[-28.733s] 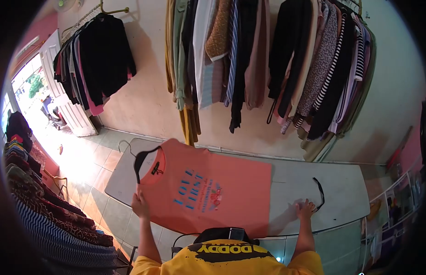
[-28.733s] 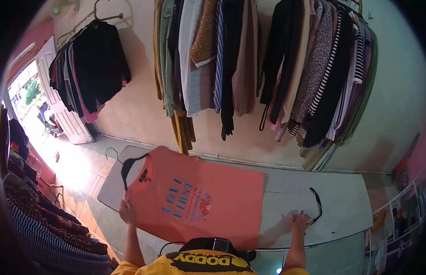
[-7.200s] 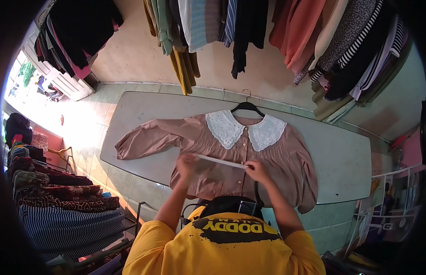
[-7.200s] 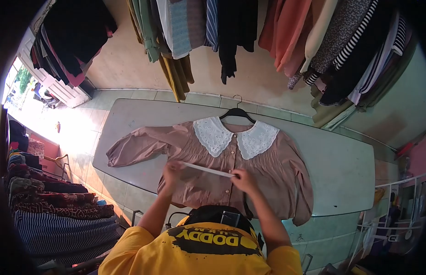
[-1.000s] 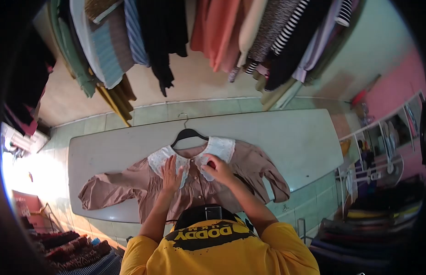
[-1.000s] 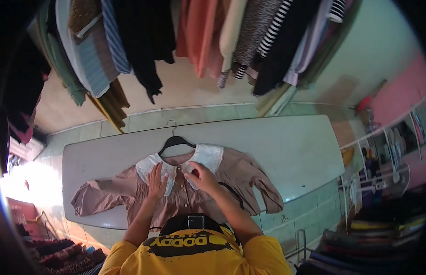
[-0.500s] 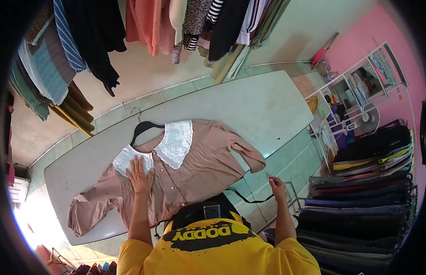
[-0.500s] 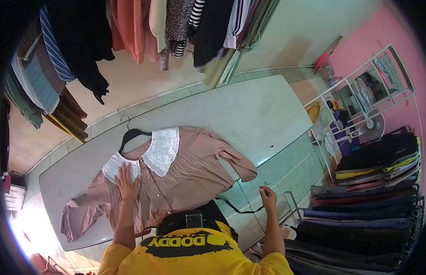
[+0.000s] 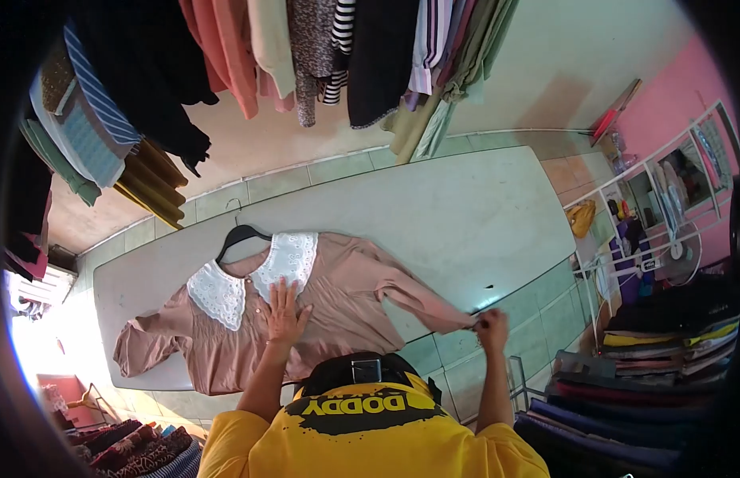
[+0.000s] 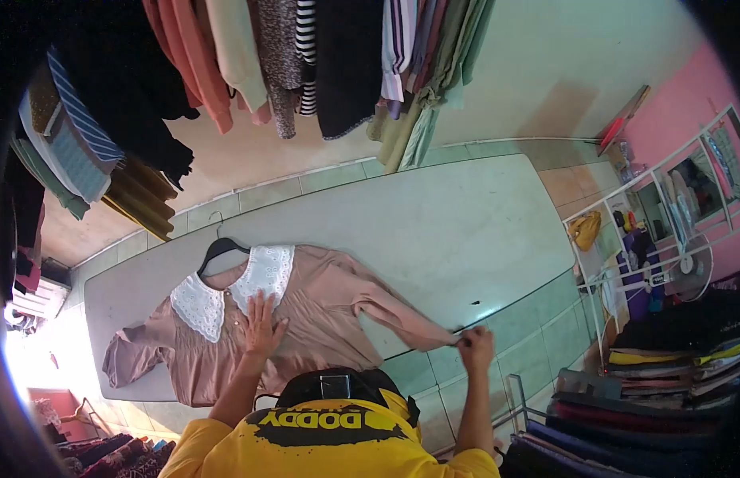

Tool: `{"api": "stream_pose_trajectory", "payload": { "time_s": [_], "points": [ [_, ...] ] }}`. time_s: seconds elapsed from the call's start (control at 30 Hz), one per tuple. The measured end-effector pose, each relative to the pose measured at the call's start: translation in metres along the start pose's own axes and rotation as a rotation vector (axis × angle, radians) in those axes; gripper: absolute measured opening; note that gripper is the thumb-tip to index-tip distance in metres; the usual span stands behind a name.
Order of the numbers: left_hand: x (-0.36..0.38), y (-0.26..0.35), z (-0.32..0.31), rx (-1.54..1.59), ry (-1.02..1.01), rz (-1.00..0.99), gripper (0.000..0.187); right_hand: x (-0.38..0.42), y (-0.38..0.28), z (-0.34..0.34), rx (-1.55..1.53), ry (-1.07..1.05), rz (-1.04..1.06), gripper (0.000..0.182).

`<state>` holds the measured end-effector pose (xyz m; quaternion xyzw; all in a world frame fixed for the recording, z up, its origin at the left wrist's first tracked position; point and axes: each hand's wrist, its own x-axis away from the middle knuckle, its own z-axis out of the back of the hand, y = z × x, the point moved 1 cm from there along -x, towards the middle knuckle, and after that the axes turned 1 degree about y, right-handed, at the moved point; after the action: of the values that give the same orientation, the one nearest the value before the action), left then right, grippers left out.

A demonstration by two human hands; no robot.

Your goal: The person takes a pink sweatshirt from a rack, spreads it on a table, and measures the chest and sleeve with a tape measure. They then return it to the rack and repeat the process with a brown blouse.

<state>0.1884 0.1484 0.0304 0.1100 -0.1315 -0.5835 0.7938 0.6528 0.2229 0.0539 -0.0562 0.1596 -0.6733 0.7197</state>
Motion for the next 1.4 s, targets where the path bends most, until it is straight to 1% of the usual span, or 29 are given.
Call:
{"api": "stream_pose_trajectory", "payload": {
  "time_s": [0.07, 0.13, 0.2, 0.23, 0.3, 0.33, 0.4, 0.43, 0.5, 0.53, 0.57, 0.6, 0.67, 0.73, 0.77, 0.8, 0.87, 0.9, 0.97, 1.0, 1.07, 1.1, 1.17, 1.23, 1.27, 1.3, 1.33, 1.37, 1.4],
  "points": [
    [0.001, 0.005, 0.004, 0.002, -0.017, 0.004, 0.066, -0.046, -0.008, 0.055, 0.119, 0.347, 0.205, 0.021],
    [-0.001, 0.008, 0.006, -0.029, -0.017, 0.030, 0.065, -0.085, -0.021, 0.093, 0.359, 0.670, 0.402, 0.018],
    [-0.001, 0.010, 0.006, -0.030, 0.000, 0.020, 0.064, -0.111, -0.019, 0.100, 0.418, 0.730, 0.523, 0.016],
    [-0.001, 0.011, 0.007, -0.040, 0.002, 0.024, 0.064, -0.114, -0.010, 0.093, 0.421, 0.729, 0.521, 0.016],
    [-0.002, 0.013, 0.009, -0.027, 0.010, 0.027, 0.064, -0.121, 0.017, 0.059, 0.439, 0.492, 0.522, 0.018],
    [-0.002, 0.014, 0.011, -0.023, 0.010, 0.026, 0.064, -0.114, 0.031, 0.042, 0.443, 0.492, 0.524, 0.018],
    [-0.003, 0.015, 0.013, -0.017, -0.021, 0.046, 0.065, -0.092, 0.063, 0.014, 0.408, 0.039, 0.340, 0.020],
    [-0.003, 0.015, 0.010, 0.000, 0.048, 0.036, 0.059, -0.086, 0.071, 0.015, 0.408, 0.037, 0.347, 0.020],
    [-0.012, 0.016, 0.003, 0.066, 0.112, 0.061, 0.054, -0.081, 0.087, 0.014, 0.142, 0.092, 0.009, 0.021],
    [-0.018, 0.015, 0.005, 0.128, 0.173, 0.079, 0.048, -0.086, 0.088, 0.015, 0.135, 0.081, 0.010, 0.021],
    [-0.030, 0.028, 0.010, 0.071, 0.274, 0.109, 0.037, -0.096, 0.089, 0.019, 0.006, 0.173, -0.093, 0.021],
    [-0.043, 0.036, 0.013, 0.072, 0.328, 0.065, 0.036, -0.108, 0.092, 0.021, -0.125, 0.267, -0.197, 0.022],
    [-0.078, 0.052, 0.012, 0.091, 0.418, -0.071, 0.033, -0.131, 0.101, 0.010, -0.164, 0.203, -0.197, 0.028],
    [-0.116, 0.076, 0.015, 0.085, 0.340, -0.191, 0.036, -0.151, 0.098, -0.001, -0.171, 0.022, -0.043, 0.033],
    [-0.135, 0.082, 0.009, 0.034, 0.346, -0.218, 0.035, -0.157, 0.094, -0.005, -0.164, -0.086, -0.025, 0.032],
    [-0.144, 0.085, 0.004, 0.030, 0.346, -0.216, 0.035, -0.161, 0.096, -0.010, -0.167, -0.088, -0.024, 0.032],
    [-0.155, 0.095, 0.001, -0.014, 0.138, -0.282, 0.025, -0.167, 0.101, -0.015, -0.226, -0.068, -0.042, 0.028],
    [-0.159, 0.094, 0.000, -0.013, 0.137, -0.279, 0.025, -0.168, 0.105, -0.015, -0.226, -0.071, -0.040, 0.028],
    [-0.167, 0.092, -0.005, -0.062, -0.010, -0.236, 0.016, -0.169, 0.109, -0.013, -0.328, -0.063, -0.048, 0.022],
    [-0.168, 0.092, -0.007, -0.059, -0.009, -0.232, 0.016, -0.168, 0.111, -0.011, -0.326, -0.065, -0.045, 0.022],
    [-0.169, 0.091, -0.009, -0.024, 0.116, -0.043, 0.012, -0.167, 0.107, -0.001, -0.196, 0.100, -0.041, 0.016],
    [-0.169, 0.091, -0.014, -0.024, 0.115, -0.042, 0.012, -0.166, 0.105, -0.003, -0.089, 0.006, -0.155, 0.021],
    [-0.170, 0.092, -0.021, -0.040, 0.209, -0.040, 0.013, -0.165, 0.092, -0.009, -0.005, 0.002, -0.220, 0.022],
    [-0.173, 0.088, -0.022, -0.008, 0.184, -0.032, 0.013, -0.170, 0.083, -0.009, 0.094, -0.040, -0.319, 0.026],
    [-0.173, 0.087, -0.020, 0.022, 0.158, -0.022, 0.014, -0.169, 0.077, -0.007, 0.094, -0.039, -0.318, 0.026],
    [-0.171, 0.085, -0.018, 0.023, 0.161, -0.020, 0.014, -0.167, 0.070, -0.005, 0.081, 0.097, -0.311, 0.029],
    [-0.168, 0.085, -0.011, 0.062, 0.261, -0.044, 0.018, -0.166, 0.063, -0.001, 0.067, 0.234, -0.301, 0.031],
    [-0.163, 0.083, -0.006, 0.101, 0.363, -0.066, 0.023, -0.164, 0.056, 0.005, 0.064, 0.236, -0.295, 0.031],
    [-0.155, 0.077, -0.007, 0.100, 0.369, -0.061, 0.023, -0.158, 0.047, 0.013, 0.079, 0.272, -0.118, 0.034]
  ]
}}
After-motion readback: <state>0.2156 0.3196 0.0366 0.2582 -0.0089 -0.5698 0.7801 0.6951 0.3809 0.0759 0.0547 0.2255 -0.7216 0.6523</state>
